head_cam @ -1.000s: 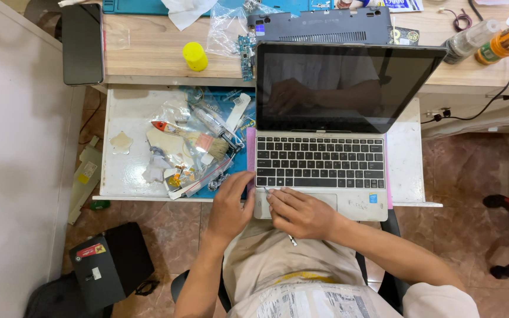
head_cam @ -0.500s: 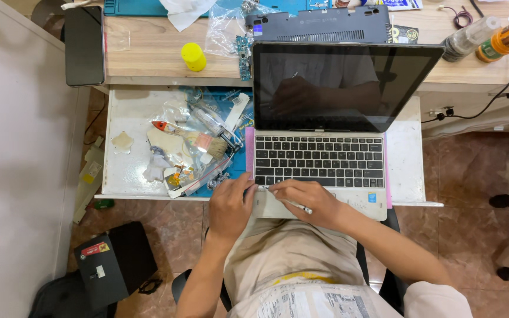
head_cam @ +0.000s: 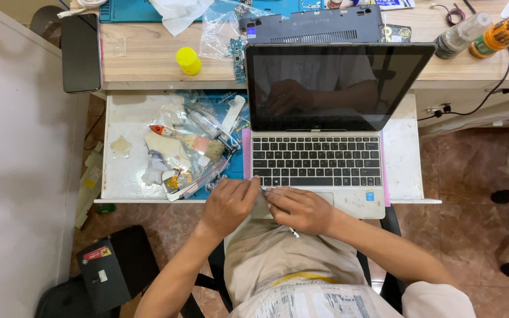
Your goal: The person uses a prying tool to separate the laptop casing and then removes the back cover. They use a screwdriver to unscrew and remove an internal component, then reassemble the laptop by replacing the back cover and securing it with screws.
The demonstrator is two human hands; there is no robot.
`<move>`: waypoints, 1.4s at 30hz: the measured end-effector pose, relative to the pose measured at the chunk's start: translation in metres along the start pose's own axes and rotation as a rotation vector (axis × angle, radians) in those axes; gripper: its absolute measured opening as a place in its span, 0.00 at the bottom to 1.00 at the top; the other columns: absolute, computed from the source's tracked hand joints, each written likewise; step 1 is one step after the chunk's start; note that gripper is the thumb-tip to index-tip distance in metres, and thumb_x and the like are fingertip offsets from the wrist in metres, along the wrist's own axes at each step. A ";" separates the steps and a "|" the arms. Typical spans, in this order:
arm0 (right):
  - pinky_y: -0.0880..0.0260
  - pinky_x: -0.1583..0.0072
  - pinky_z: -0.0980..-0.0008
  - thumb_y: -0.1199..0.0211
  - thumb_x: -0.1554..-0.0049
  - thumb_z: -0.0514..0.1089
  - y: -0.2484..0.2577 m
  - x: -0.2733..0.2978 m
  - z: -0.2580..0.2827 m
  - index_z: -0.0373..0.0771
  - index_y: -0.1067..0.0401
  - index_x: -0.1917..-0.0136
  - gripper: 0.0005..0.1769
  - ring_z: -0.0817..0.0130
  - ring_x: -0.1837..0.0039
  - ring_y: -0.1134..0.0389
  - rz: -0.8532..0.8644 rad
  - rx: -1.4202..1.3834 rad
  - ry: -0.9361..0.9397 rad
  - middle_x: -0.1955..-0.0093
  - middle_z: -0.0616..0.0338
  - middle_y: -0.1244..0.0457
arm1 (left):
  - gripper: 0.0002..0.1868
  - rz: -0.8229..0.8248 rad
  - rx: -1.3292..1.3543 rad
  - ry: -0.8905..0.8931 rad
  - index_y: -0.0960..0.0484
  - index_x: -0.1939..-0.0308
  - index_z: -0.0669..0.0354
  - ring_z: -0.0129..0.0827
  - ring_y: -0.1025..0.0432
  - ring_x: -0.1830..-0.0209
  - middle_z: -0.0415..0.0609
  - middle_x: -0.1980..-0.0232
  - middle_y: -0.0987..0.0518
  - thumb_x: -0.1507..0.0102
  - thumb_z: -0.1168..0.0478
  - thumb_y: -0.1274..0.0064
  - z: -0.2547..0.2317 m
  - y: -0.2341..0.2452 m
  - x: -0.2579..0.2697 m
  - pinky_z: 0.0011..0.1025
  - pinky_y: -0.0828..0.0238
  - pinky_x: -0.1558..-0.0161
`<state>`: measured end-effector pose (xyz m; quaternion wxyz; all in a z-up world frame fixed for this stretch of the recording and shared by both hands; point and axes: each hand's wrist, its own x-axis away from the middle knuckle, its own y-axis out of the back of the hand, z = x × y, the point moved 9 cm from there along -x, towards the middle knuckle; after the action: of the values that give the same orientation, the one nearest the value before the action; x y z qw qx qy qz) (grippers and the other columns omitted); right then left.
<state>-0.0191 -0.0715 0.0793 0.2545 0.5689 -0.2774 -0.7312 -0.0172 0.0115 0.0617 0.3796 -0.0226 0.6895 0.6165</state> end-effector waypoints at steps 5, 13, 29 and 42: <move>0.28 0.56 0.61 0.44 0.48 0.34 0.004 0.007 -0.027 0.35 0.32 0.61 0.01 0.55 0.57 0.30 0.026 -0.314 -0.269 0.58 0.51 0.35 | 0.08 -0.033 -0.015 -0.041 0.27 0.63 0.60 0.30 0.29 0.74 0.44 0.79 0.29 0.45 0.71 0.48 -0.006 -0.005 0.009 0.24 0.31 0.71; 0.28 0.58 0.61 0.42 0.50 0.31 -0.002 0.017 -0.054 0.34 0.30 0.59 0.05 0.53 0.58 0.30 0.029 -0.558 -0.570 0.58 0.49 0.33 | 0.09 -0.091 0.015 -0.040 0.28 0.63 0.62 0.33 0.29 0.73 0.48 0.75 0.29 0.46 0.72 0.47 -0.006 -0.005 0.014 0.27 0.30 0.70; 0.29 0.59 0.67 0.47 0.45 0.36 -0.012 0.012 -0.018 0.37 0.33 0.61 0.03 0.58 0.57 0.31 0.170 -0.149 -0.145 0.58 0.54 0.37 | 0.06 -0.117 0.042 -0.044 0.30 0.65 0.62 0.34 0.30 0.74 0.48 0.76 0.31 0.44 0.71 0.51 -0.006 -0.006 0.016 0.27 0.30 0.71; 0.29 0.53 0.65 0.47 0.45 0.35 -0.003 0.003 0.013 0.36 0.35 0.63 0.05 0.57 0.55 0.32 0.069 0.115 0.144 0.59 0.49 0.38 | 0.06 -0.152 0.059 -0.014 0.28 0.66 0.64 0.35 0.30 0.76 0.48 0.76 0.31 0.45 0.73 0.49 -0.003 0.001 0.014 0.26 0.30 0.73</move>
<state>-0.0323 -0.0696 0.0776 0.2658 0.6238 -0.3191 -0.6622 -0.0294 0.0150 0.0543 0.4305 -0.0596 0.7009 0.5655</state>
